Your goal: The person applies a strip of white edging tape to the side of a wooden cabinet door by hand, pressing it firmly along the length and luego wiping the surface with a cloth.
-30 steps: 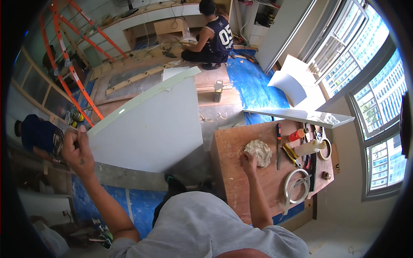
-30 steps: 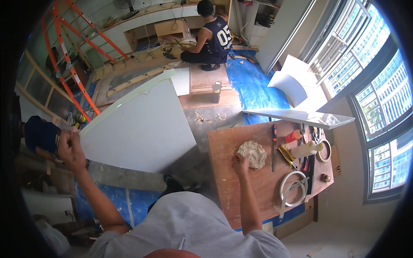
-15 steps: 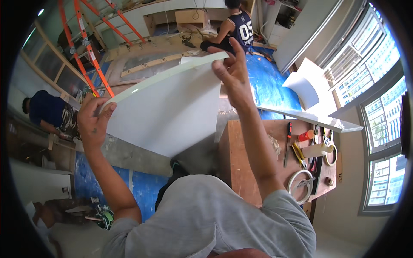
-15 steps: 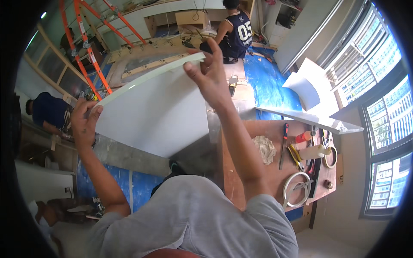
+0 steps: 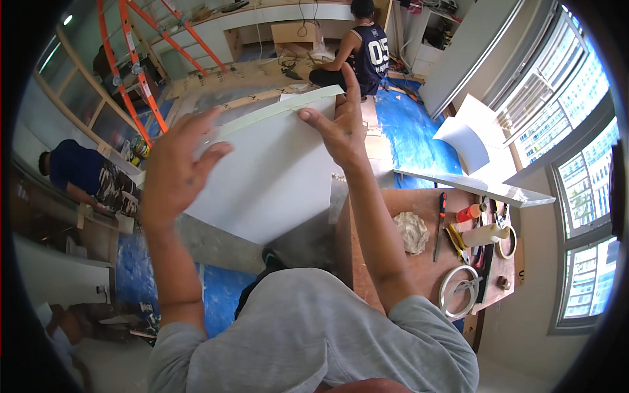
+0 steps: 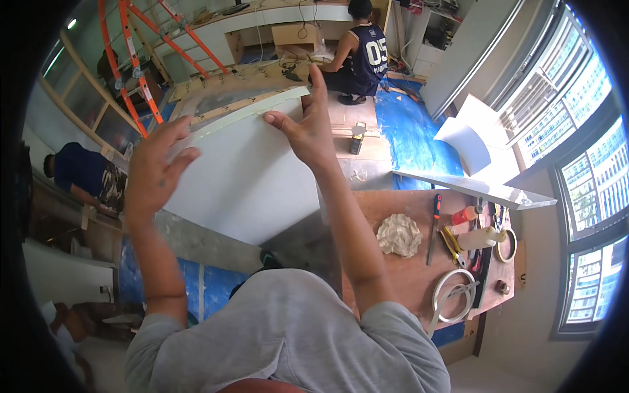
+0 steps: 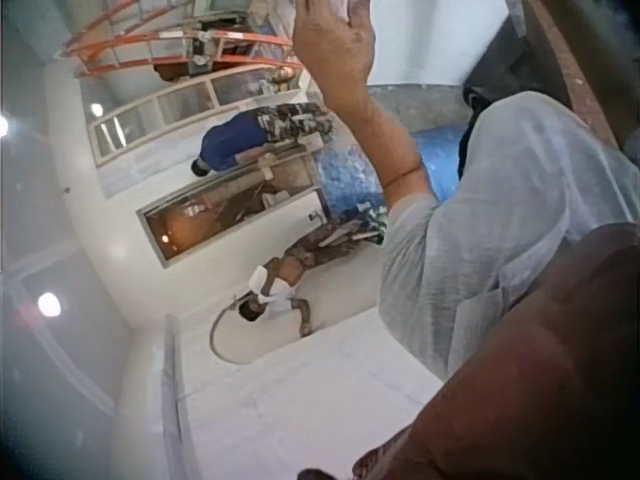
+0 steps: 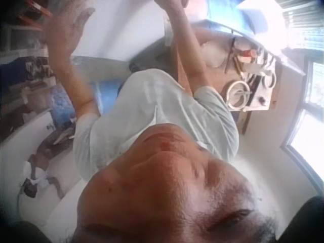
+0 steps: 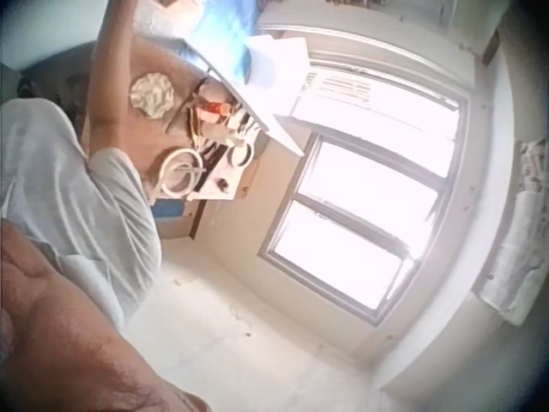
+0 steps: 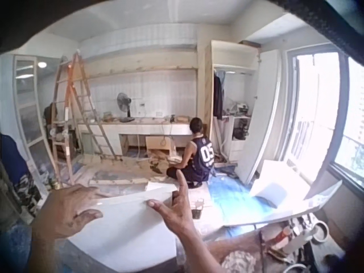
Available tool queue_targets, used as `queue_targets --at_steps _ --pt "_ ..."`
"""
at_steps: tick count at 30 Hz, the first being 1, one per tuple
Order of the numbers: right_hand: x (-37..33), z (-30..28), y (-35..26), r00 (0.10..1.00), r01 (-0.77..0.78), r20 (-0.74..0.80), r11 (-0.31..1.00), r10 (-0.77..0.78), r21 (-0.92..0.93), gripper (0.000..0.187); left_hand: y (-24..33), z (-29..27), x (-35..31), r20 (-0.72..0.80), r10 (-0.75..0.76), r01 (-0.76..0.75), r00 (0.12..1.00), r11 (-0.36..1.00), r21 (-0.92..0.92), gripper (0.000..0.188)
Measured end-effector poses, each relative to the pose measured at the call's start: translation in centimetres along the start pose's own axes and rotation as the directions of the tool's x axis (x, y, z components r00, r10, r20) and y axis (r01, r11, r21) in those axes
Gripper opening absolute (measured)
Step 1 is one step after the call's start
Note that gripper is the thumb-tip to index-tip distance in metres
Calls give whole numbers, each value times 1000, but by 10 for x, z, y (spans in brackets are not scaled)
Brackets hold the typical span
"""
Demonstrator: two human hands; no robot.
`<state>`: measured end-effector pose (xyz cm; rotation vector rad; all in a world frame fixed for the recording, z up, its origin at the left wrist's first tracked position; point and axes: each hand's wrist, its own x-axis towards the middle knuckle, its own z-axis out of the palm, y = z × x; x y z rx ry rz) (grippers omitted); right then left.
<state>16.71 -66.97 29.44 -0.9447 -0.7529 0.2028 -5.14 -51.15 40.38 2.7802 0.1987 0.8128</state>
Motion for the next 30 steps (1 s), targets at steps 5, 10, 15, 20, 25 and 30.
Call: queue_targets --at_steps 5,10,15,20,25,30 --pt "1 -5 6 993 112 33 990 -109 -88 110 32 55 38 -58 116 -114 992 993 36 44" --pt "-2 -9 16 996 83 -25 993 -85 -82 97 51 90 52 -131 44 -44 990 999 8 15" --pt "-7 -5 -5 997 28 -69 989 -38 -144 93 55 91 55 -134 -41 49 990 997 56 8" --pt "-4 -9 -3 997 -23 -74 995 16 -93 91 61 91 60 -48 -24 32 999 982 184 9" --pt "-2 -7 0 994 -15 -105 989 -1 -144 83 59 85 59 43 -5 -5 999 972 237 16" --pt "-2 2 -9 987 -109 -125 992 100 -66 76 49 74 55 69 36 -37 997 999 11 33"
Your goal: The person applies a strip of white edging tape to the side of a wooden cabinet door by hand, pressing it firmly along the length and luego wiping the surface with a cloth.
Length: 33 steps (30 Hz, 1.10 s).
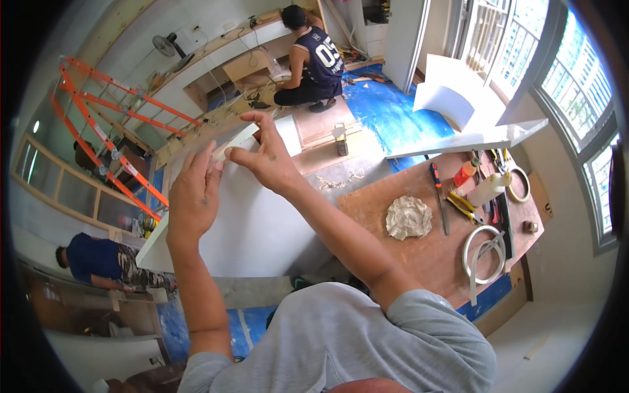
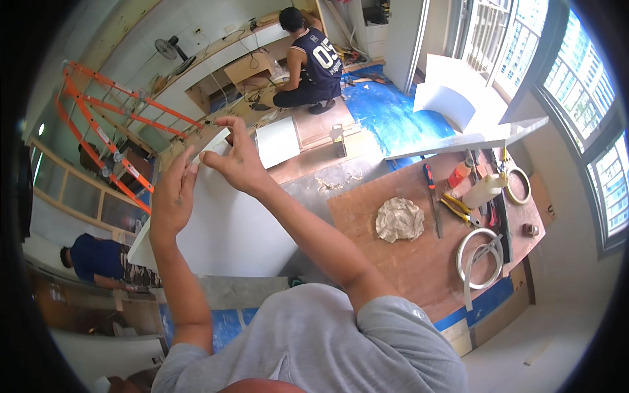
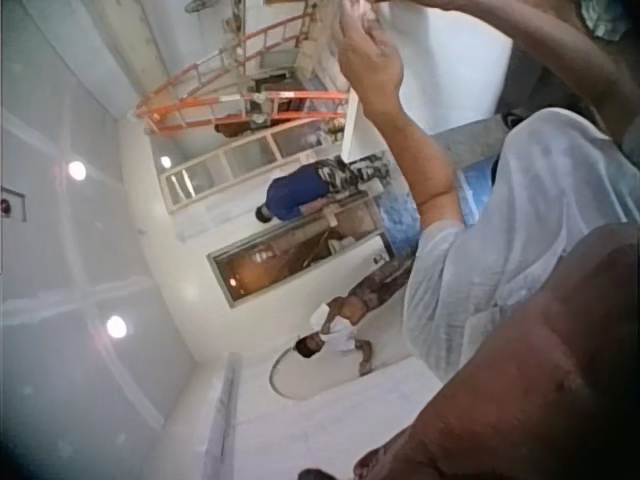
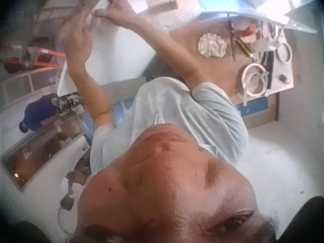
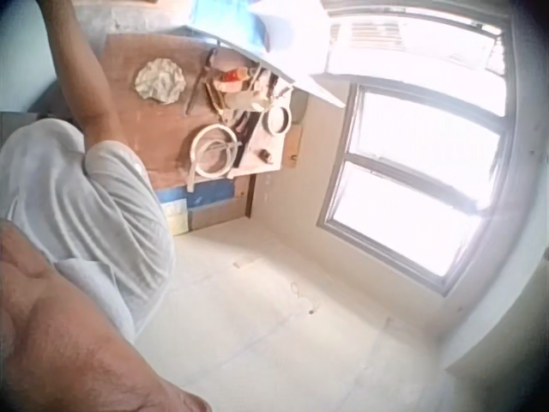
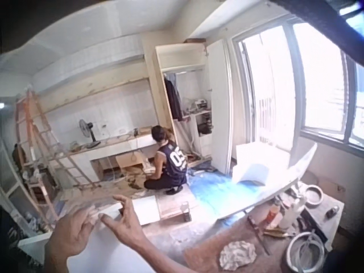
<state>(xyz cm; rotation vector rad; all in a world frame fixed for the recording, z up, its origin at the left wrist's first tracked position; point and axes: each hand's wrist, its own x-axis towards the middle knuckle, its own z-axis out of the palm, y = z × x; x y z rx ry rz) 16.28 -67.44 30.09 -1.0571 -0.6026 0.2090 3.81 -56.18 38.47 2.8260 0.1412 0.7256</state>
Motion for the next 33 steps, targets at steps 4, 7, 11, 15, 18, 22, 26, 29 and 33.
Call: queue_targets --at_steps 4,7,11,15,18,22,26,29,33 --pt "2 6 9 995 50 -86 998 -47 32 74 14 -1 -2 151 51 -99 987 941 323 56" --pt "0 12 10 991 65 -122 997 -60 38 73 15 7 -8 119 15 -64 993 904 422 70" --pt "4 13 9 984 129 -126 992 -128 2 74 12 5 -6 121 2 -52 993 909 414 75" --pt "0 7 3 998 25 -63 998 -22 56 75 21 -2 -5 170 -57 -2 984 945 326 78" --pt "-6 8 -5 997 42 -69 994 -35 101 76 22 -9 3 201 -35 -18 979 966 257 79" --pt "4 8 15 982 79 -161 992 -94 -101 80 16 11 12 155 75 -125 985 931 343 77" --pt "5 5 6 994 -87 -64 996 86 -5 81 21 21 4 94 68 -97 993 931 351 72" --pt "6 0 14 995 84 -41 990 -89 -112 81 18 23 8 81 86 -110 993 918 381 68" --pt "7 -2 18 997 70 -47 996 -68 53 88 17 26 5 95 84 -115 992 913 392 67"
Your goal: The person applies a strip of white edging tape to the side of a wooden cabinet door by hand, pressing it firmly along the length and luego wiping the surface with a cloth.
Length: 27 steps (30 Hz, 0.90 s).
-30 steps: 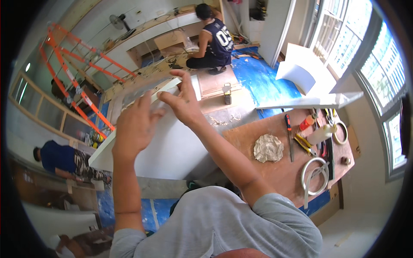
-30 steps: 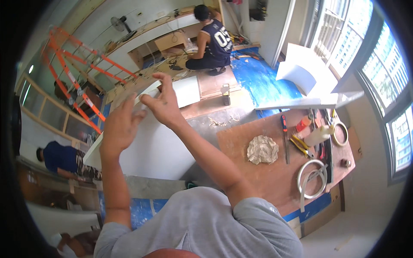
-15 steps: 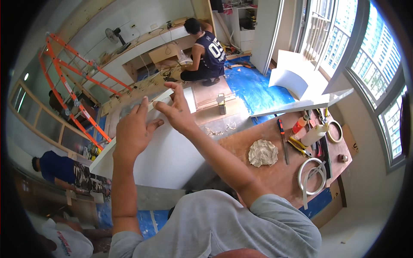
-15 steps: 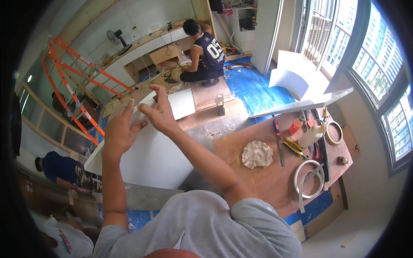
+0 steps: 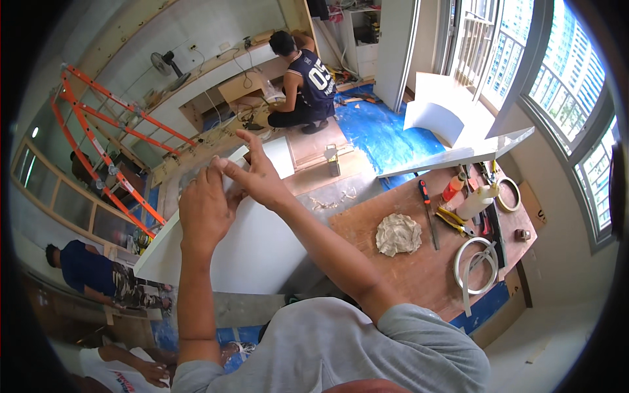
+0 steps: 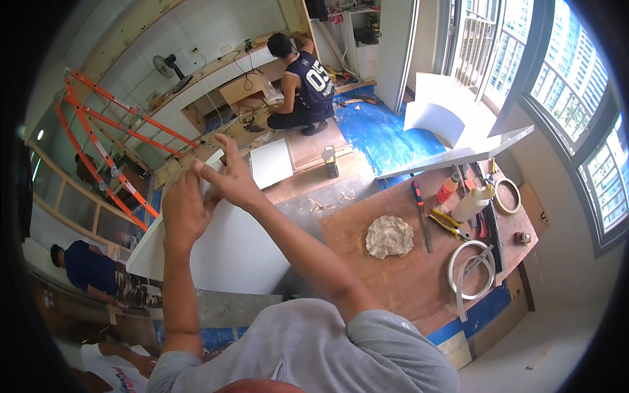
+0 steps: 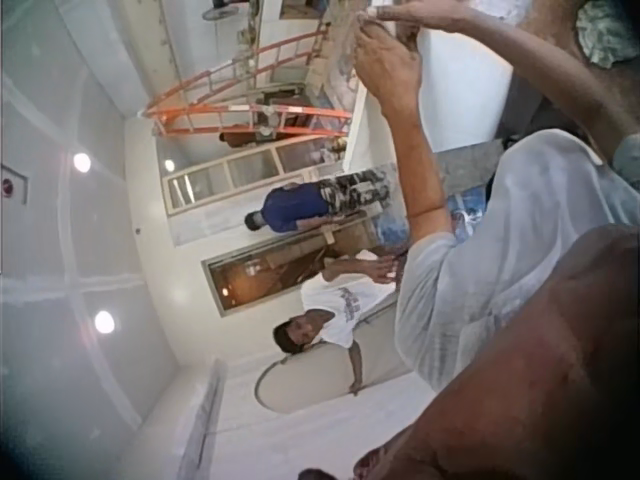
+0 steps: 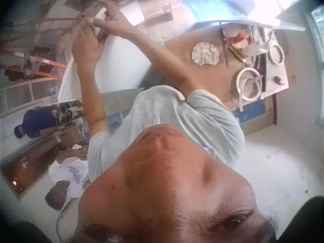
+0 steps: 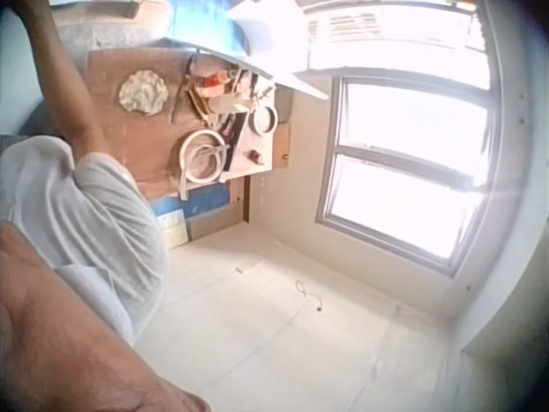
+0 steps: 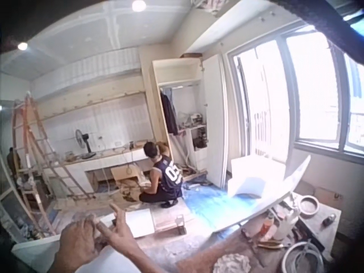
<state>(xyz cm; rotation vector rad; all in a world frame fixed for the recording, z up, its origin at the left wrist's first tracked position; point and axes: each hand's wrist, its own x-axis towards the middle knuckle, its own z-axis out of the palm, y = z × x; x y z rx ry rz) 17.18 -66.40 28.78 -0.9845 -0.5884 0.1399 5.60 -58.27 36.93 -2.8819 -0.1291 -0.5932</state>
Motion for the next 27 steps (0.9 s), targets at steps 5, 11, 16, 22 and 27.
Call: queue_targets --at_steps 5,11,16,22,27 --pt "-8 1 -15 999 -35 -6 984 34 -173 93 1 -1 -2 -21 23 -23 1000 1000 5 64" --pt "-3 -1 -5 1000 -29 -3 992 29 -123 89 1 2 -3 -67 25 -24 997 999 24 59" --pt "-4 -3 -4 1000 -9 -15 992 7 -122 89 3 1 -1 -65 30 -29 997 999 13 55" --pt "-16 15 -10 986 -160 39 987 159 21 74 -1 -8 -17 -131 -48 40 990 997 -60 47" --pt "-16 -35 -29 957 -284 -172 877 234 -388 78 9 43 7 -315 7 -194 949 802 -566 12"
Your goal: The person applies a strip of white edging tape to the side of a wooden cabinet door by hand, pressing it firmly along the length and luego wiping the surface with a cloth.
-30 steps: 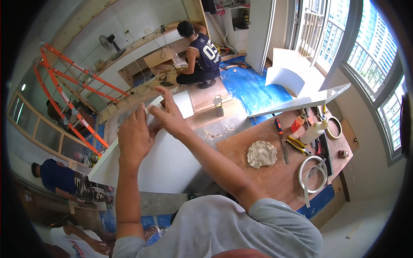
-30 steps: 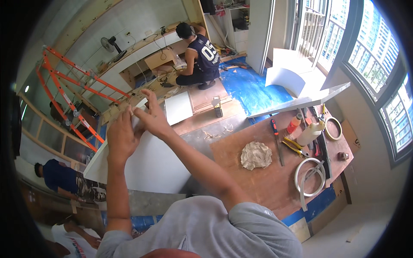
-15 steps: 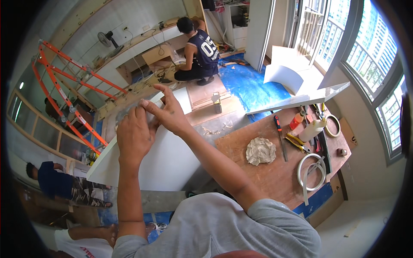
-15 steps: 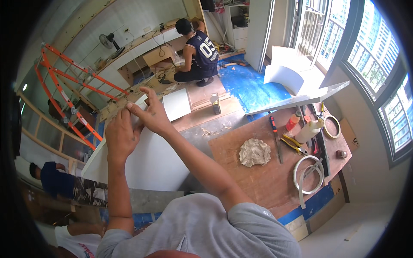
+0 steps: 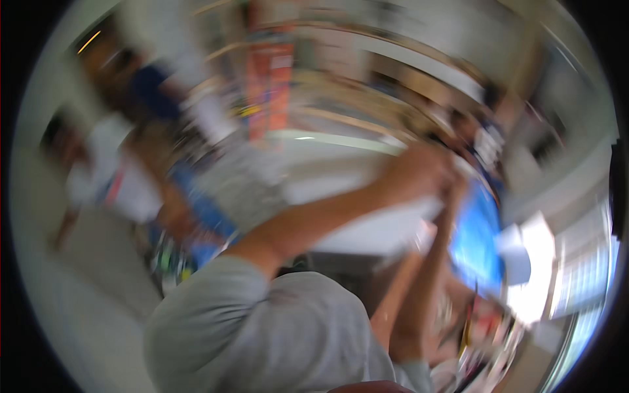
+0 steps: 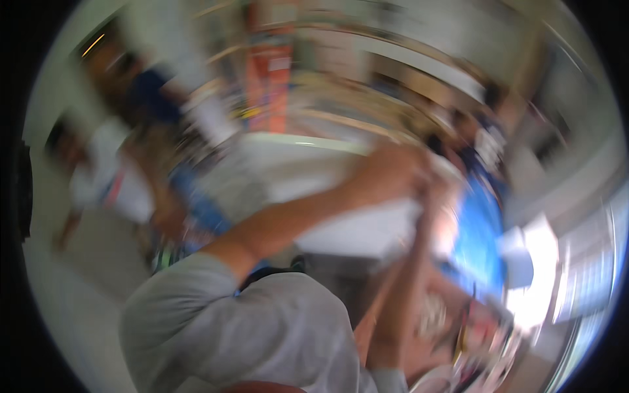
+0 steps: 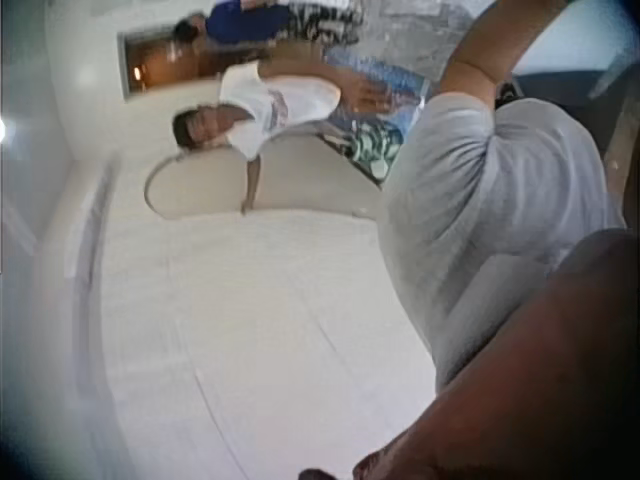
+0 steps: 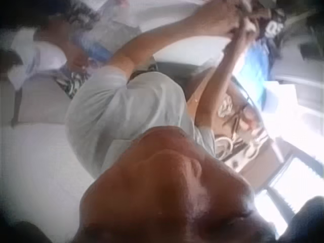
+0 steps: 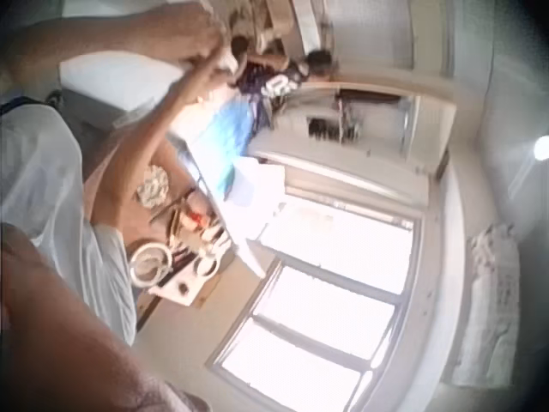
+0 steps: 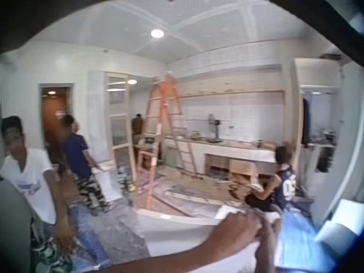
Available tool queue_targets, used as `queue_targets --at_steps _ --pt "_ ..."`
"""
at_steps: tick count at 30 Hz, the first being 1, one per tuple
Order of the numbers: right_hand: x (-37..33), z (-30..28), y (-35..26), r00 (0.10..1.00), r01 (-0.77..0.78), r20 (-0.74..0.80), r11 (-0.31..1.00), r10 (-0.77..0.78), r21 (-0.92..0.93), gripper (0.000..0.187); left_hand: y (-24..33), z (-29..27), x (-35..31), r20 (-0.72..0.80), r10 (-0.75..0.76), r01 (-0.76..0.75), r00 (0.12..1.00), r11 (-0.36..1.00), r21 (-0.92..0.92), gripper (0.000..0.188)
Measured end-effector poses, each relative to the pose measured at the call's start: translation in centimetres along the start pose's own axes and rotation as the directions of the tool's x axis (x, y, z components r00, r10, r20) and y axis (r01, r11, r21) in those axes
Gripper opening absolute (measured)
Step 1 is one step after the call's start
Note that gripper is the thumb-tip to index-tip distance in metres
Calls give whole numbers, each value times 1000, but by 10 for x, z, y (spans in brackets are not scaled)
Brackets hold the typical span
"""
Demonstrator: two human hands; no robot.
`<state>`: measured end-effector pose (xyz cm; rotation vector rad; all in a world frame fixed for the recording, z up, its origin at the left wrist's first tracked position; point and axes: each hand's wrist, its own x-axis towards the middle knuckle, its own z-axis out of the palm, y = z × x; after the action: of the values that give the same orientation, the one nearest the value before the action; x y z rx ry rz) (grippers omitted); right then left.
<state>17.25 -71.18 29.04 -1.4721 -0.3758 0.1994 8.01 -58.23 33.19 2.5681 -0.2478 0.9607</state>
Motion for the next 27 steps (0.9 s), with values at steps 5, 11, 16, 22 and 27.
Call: queue_targets --at_steps 5,11,16,22,27 --pt "33 11 30 979 168 58 930 -197 326 59 12 -2 6 -60 -1 33 998 843 537 24" --pt "54 18 34 962 270 -117 921 -246 283 62 12 -33 4 82 -95 48 992 891 451 31" --pt "41 28 16 937 314 -173 949 -303 38 64 -9 -58 -16 129 -327 266 936 899 349 30" --pt "36 14 25 949 300 -134 949 -286 99 71 4 -51 -39 10 -313 297 950 911 287 33" --pt "34 6 29 898 434 -79 901 -432 -1 73 6 -54 -31 95 -242 183 966 892 414 28"
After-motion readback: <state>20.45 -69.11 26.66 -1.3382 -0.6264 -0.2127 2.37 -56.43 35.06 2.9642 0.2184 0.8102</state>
